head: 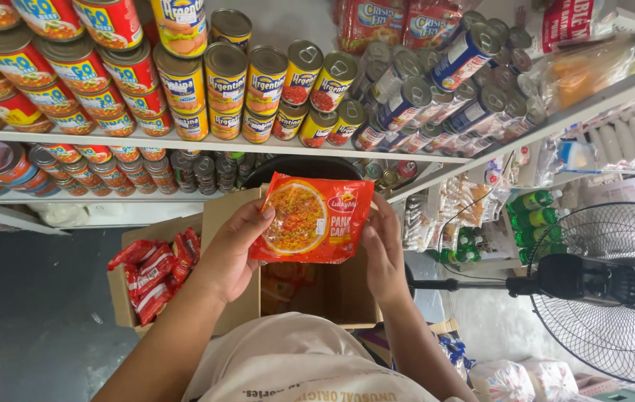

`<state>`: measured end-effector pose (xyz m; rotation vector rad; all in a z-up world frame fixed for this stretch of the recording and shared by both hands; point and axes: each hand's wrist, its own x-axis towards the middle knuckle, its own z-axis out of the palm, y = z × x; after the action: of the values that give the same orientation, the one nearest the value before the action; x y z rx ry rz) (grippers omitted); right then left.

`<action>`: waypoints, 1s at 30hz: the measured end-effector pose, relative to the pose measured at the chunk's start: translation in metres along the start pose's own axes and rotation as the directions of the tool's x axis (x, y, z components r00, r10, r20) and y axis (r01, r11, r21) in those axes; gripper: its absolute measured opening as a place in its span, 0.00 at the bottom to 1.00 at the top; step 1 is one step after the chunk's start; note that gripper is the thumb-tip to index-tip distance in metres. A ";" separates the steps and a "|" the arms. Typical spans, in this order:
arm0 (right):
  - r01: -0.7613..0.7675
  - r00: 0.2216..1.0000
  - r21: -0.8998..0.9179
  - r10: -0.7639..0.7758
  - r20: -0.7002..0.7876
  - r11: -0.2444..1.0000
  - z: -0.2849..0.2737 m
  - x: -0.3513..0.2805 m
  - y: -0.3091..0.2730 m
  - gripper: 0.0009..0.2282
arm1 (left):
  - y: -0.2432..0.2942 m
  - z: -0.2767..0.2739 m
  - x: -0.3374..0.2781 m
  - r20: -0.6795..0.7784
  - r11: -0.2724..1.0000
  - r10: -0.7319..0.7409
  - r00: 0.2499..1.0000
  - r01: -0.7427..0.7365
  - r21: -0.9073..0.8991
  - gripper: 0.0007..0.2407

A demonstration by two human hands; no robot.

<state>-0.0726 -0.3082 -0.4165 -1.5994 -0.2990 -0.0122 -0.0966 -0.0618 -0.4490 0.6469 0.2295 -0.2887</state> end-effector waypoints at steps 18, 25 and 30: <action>-0.436 0.899 0.496 0.343 0.270 0.751 0.047 -0.001 -0.027 0.21 | -0.008 0.042 -0.015 0.175 0.831 0.502 0.847 -0.528 0.175 0.20; -0.334 0.935 0.432 0.238 0.262 0.838 0.013 0.021 -0.029 0.25 | 0.008 0.007 -0.013 0.292 0.832 0.452 0.843 -0.516 0.202 0.19; -0.161 0.919 0.119 0.104 0.381 0.980 0.001 0.038 -0.052 0.28 | 0.044 0.020 -0.025 0.140 0.888 0.345 0.928 -0.371 0.271 0.18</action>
<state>-0.0466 -0.2993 -0.3582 -1.4639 -0.4743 0.4164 -0.1031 -0.0360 -0.4016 0.9543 -0.0235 0.0087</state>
